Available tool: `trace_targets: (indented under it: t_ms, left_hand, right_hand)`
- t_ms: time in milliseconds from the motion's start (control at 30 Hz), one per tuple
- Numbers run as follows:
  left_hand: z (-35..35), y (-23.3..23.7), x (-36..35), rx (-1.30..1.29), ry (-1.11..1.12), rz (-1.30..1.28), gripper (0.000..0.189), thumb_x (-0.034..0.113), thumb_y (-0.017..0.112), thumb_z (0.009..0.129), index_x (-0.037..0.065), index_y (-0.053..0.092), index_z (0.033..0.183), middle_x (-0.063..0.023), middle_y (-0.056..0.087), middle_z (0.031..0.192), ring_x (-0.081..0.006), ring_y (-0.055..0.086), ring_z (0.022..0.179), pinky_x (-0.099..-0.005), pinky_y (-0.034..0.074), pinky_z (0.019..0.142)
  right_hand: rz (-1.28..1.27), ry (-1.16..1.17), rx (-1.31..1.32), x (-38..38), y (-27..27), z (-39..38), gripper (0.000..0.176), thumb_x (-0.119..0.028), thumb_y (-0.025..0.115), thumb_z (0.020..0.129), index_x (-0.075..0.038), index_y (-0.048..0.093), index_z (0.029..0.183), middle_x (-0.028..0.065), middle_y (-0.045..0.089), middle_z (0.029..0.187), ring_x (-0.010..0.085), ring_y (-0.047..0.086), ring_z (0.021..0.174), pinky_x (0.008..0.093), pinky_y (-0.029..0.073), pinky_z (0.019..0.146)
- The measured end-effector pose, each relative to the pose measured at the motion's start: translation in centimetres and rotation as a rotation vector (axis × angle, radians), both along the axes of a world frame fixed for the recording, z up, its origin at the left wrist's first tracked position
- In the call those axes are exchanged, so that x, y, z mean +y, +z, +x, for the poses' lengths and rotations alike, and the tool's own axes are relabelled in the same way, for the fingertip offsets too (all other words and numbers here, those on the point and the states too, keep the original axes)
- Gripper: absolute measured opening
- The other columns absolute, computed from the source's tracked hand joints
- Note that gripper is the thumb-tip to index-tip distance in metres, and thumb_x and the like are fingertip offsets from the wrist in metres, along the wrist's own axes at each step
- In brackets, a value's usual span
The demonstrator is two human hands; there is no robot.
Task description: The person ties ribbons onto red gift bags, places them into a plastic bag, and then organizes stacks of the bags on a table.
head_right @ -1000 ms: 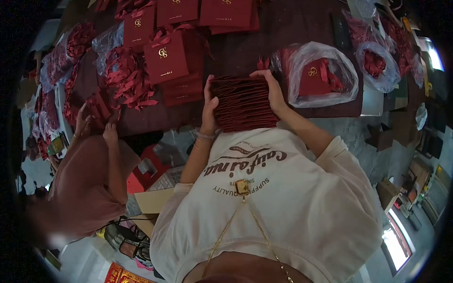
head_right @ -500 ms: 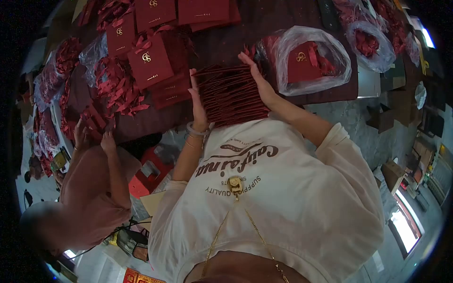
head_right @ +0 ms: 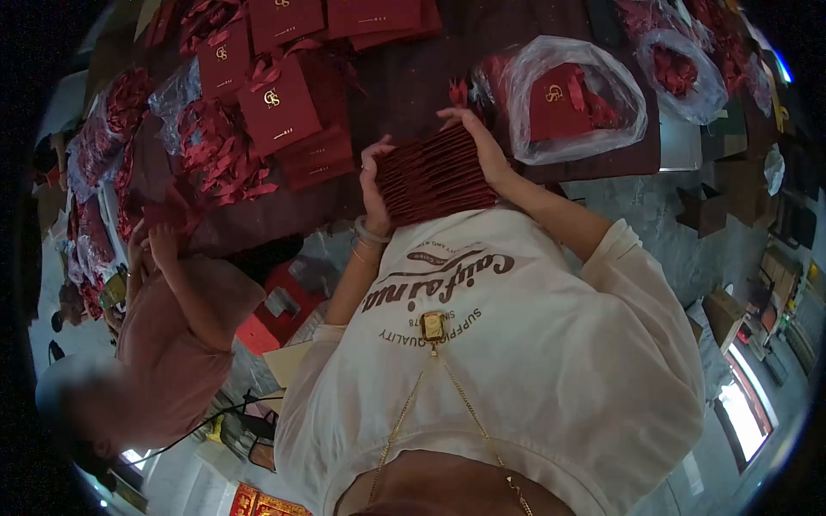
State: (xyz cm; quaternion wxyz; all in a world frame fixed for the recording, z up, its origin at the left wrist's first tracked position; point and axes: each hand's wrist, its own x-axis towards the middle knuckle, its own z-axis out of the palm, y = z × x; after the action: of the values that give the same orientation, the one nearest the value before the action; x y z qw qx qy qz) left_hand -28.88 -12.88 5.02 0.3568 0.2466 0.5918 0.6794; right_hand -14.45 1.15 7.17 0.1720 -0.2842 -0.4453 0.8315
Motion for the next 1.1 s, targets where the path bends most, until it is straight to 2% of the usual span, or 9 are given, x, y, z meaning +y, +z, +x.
trace_targets:
  t_ms: [367, 433, 500, 533, 567, 633, 833, 1033, 1100]
  left_hand:
    - [1.7, 4.3, -1.3, -0.116, -0.098, -0.061, 0.059, 0.05, 0.024, 0.095, 0.004, 0.032, 0.132, -0.0091, 0.037, 0.132, -0.019, 0.037, 0.122, -0.0346, 0.028, 0.105]
    - [1.3, 2.8, -1.0, -0.493, -0.14, 0.122, 0.054, 0.045, 0.026, 0.096, 0.008, 0.026, 0.135, -0.0097, 0.036, 0.133, -0.0191, 0.038, 0.121, -0.0343, 0.031, 0.103]
    - [1.2, 2.7, -0.6, -0.442, -0.17, 0.079, 0.051, 0.036, 0.027, 0.098, 0.002, 0.025, 0.136, -0.0111, 0.024, 0.14, -0.0214, 0.011, 0.135, -0.0334, 0.008, 0.109]
    - [1.7, 5.1, -0.7, -0.506, -0.254, 0.042, 0.054, 0.044, 0.031, 0.096, 0.01, 0.023, 0.137, -0.0096, 0.035, 0.133, -0.02, 0.037, 0.121, -0.0343, 0.033, 0.102]
    - [1.6, 4.3, -0.7, -0.492, -0.249, 0.046, 0.054, 0.044, 0.031, 0.096, 0.01, 0.023, 0.137, -0.0096, 0.035, 0.133, -0.02, 0.037, 0.121, -0.0343, 0.033, 0.102]
    - [1.0, 1.0, -1.5, -0.203, -0.236, -0.063, 0.054, 0.04, 0.03, 0.096, 0.003, 0.026, 0.136, -0.0123, 0.02, 0.141, -0.0223, 0.01, 0.134, -0.0337, 0.008, 0.109]
    - [2.0, 2.8, 0.1, -0.775, 0.016, 0.204, 0.053, 0.048, 0.03, 0.095, 0.008, 0.036, 0.13, -0.0055, 0.041, 0.126, -0.0163, 0.039, 0.117, -0.0332, 0.032, 0.102]
    - [0.8, -0.3, -0.1, -0.536, 0.007, 0.258, 0.048, 0.045, 0.028, 0.096, 0.013, 0.034, 0.132, -0.0059, 0.038, 0.124, -0.0178, 0.036, 0.118, -0.0326, 0.03, 0.101]
    - [0.7, -0.8, -0.3, -0.245, 0.069, 0.042, 0.045, 0.038, 0.026, 0.098, 0.007, 0.038, 0.129, -0.0085, 0.034, 0.127, -0.0174, 0.024, 0.126, -0.0295, 0.013, 0.107]
  right_hand:
    - [0.084, -0.003, 0.103, -1.2, 1.6, 1.1, 0.055, -0.043, 0.029, 0.096, -0.003, 0.033, 0.134, 0.0078, 0.035, 0.136, 0.018, 0.035, 0.123, 0.0312, 0.024, 0.105]
    - [0.064, -0.13, 0.083, -1.1, 1.4, -0.5, 0.053, -0.043, 0.029, 0.097, -0.004, 0.036, 0.132, 0.0075, 0.039, 0.131, 0.0172, 0.039, 0.118, 0.0307, 0.026, 0.103]
    - [-0.067, -0.218, 0.072, -1.0, 1.6, -0.9, 0.05, -0.042, 0.029, 0.097, -0.004, 0.04, 0.128, 0.0074, 0.044, 0.125, 0.0161, 0.041, 0.113, 0.0297, 0.028, 0.101]
    - [-0.055, -0.234, 0.066, -1.1, 1.3, -0.6, 0.048, -0.041, 0.03, 0.097, -0.004, 0.041, 0.126, 0.0074, 0.045, 0.122, 0.0157, 0.042, 0.112, 0.0294, 0.029, 0.1]
    - [-0.038, -0.25, 0.066, -1.0, 0.8, -0.4, 0.047, -0.041, 0.031, 0.097, -0.004, 0.042, 0.124, 0.0075, 0.047, 0.119, 0.0154, 0.042, 0.111, 0.0291, 0.029, 0.099]
    - [-0.017, -0.241, 0.12, -1.2, 0.1, 0.2, 0.046, -0.041, 0.033, 0.096, -0.004, 0.043, 0.123, 0.0071, 0.047, 0.118, 0.0151, 0.042, 0.111, 0.0287, 0.029, 0.099]
    - [-0.121, -0.218, 0.163, -1.9, -1.0, 0.6, 0.044, -0.038, 0.031, 0.097, -0.006, 0.041, 0.125, 0.0072, 0.045, 0.123, 0.0169, 0.04, 0.116, 0.0298, 0.026, 0.102]
    - [-0.178, -0.003, 0.171, -2.8, 3.1, -1.3, 0.042, -0.038, 0.03, 0.097, -0.007, 0.036, 0.125, 0.011, 0.042, 0.121, 0.0248, 0.044, 0.114, 0.0407, 0.041, 0.095]
    - [-0.236, -0.039, 0.138, -3.0, 3.1, -1.2, 0.041, -0.037, 0.03, 0.097, -0.007, 0.036, 0.124, 0.011, 0.042, 0.121, 0.0253, 0.044, 0.113, 0.0412, 0.042, 0.095]
